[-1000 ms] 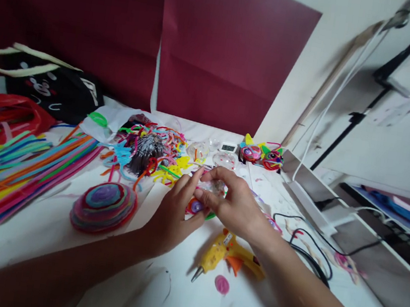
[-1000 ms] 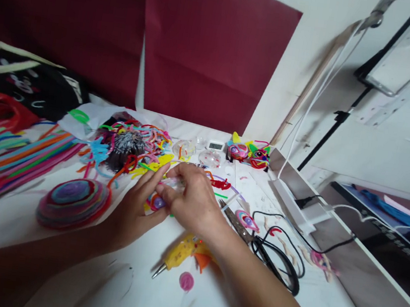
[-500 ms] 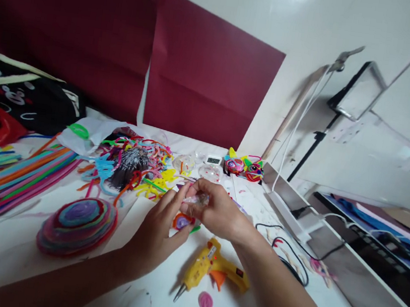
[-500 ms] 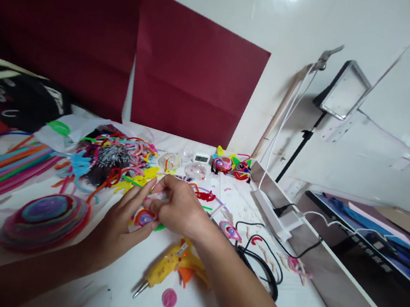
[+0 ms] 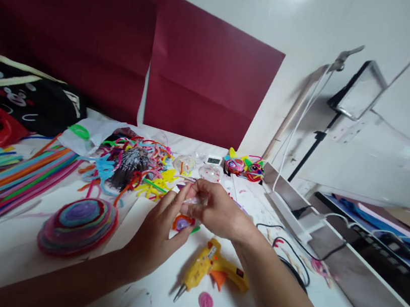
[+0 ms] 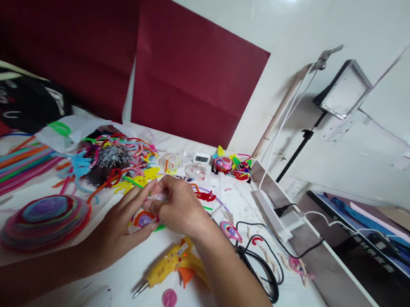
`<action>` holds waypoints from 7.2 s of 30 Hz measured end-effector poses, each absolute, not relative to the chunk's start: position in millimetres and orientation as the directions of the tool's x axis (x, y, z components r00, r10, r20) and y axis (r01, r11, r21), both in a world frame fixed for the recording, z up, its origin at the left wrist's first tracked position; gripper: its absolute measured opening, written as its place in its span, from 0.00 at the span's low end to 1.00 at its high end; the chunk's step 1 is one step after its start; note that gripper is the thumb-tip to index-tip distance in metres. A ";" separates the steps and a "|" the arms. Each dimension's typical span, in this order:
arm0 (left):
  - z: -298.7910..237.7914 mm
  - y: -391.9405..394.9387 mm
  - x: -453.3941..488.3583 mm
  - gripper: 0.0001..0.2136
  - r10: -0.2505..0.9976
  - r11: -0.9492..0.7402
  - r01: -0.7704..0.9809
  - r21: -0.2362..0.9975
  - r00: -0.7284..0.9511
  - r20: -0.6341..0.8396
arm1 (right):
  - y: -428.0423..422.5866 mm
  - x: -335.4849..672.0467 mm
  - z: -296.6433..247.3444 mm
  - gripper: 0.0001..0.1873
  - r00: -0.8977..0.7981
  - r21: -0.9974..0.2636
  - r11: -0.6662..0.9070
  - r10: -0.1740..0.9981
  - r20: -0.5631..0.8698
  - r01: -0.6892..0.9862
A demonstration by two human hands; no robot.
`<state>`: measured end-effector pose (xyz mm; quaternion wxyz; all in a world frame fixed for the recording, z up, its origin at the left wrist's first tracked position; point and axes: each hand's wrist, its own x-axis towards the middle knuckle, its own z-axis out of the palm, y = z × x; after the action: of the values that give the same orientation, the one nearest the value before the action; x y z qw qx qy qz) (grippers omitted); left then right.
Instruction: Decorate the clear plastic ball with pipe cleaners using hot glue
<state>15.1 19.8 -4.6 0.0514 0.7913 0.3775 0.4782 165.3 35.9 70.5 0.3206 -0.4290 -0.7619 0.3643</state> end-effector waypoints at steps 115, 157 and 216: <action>-5.7 27.0 10.1 0.33 0.724 -0.650 0.534 0.541 0.219 0.654 | 51.0 174.6 62.4 0.13 -0.325 -0.895 0.255 0.936 0.134 0.365; -3.8 33.4 5.6 0.29 0.641 -0.721 0.574 0.388 0.342 0.686 | 53.3 174.7 55.4 0.11 -0.325 -0.880 0.260 0.937 0.130 0.398; 10.3 24.5 7.8 0.30 0.996 0.058 -0.156 0.986 0.073 -0.047 | 100.6 143.3 51.1 0.09 -0.460 -0.945 -0.231 0.830 -0.316 0.232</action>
<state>7.8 24.5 10.3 0.5681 0.4624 0.4543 0.5071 143.3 100.6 51.1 0.2358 -0.4631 -0.5733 0.6334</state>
